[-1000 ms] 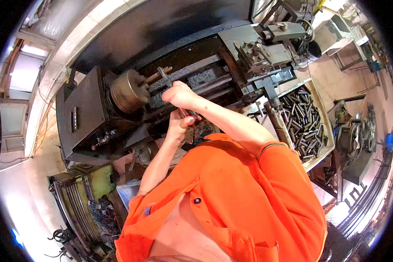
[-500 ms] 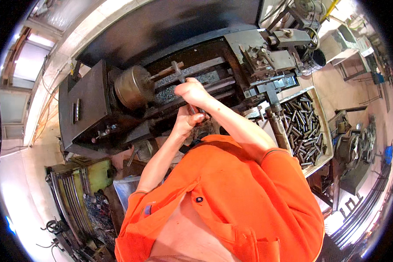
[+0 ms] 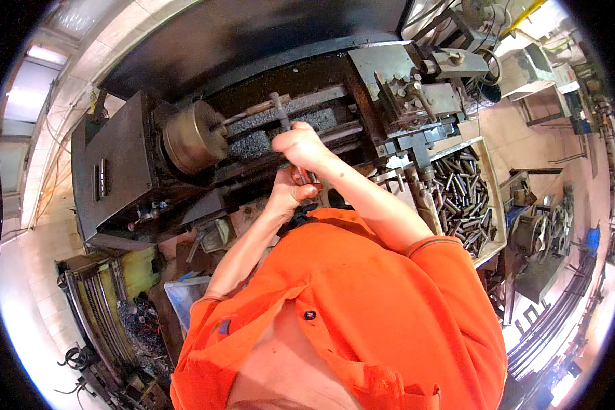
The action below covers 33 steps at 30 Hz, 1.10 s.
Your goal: The person repeatedly picks up metal rods from a blue bin, measures them with a caliper, and places them into a machine. The person then removes the rods from the machine and returns them to the bin.
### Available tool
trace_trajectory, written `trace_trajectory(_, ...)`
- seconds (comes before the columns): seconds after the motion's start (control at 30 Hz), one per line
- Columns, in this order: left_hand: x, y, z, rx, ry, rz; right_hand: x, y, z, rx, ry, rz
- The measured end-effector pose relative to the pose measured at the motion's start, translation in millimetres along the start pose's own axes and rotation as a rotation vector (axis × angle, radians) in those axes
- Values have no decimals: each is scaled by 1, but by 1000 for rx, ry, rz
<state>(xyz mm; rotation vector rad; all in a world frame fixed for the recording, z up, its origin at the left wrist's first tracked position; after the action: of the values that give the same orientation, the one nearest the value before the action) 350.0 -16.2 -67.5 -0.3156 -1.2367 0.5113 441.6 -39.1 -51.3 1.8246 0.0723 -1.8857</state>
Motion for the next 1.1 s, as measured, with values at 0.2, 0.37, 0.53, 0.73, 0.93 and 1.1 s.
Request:
trace_trajectory(0.2, -1, -22, -4, -145, -20, -255, 4, 46, 26, 226, -311, -342)
trace_trajectory(0.37, 12, -51, 20, -62, -352, -1137, 6, 87, 90, 308, -118, -557)
trace_trajectory(0.53, -16, -98, 50, -152, -616, -1321, 34, 123, 165, 596, -72, -842)
trace_trajectory(0.73, -60, -138, 82, -635, -368, -1327, 120, 148, 259, 732, -327, -1115)
trace_trajectory(0.93, -83, -56, 73, -246, -268, -1344, 237, 181, 348, 671, -813, -1268)
trace_trajectory(1.1, -92, 3, 132, 60, -200, -1470, 265, 264, 366, 675, -781, -1233)
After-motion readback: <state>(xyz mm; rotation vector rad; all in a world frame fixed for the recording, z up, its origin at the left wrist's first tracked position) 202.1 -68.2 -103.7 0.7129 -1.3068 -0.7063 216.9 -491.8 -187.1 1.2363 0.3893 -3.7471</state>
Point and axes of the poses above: each hand's wrist, its own z-axis away from the middle knuckle, its own y-axis out of the back of the hand, x = y × z, the point moved 8 cm from there along -z, towards the middle knuckle, and after that the axes turned 9 degrees about x, right-handed, at the moved point
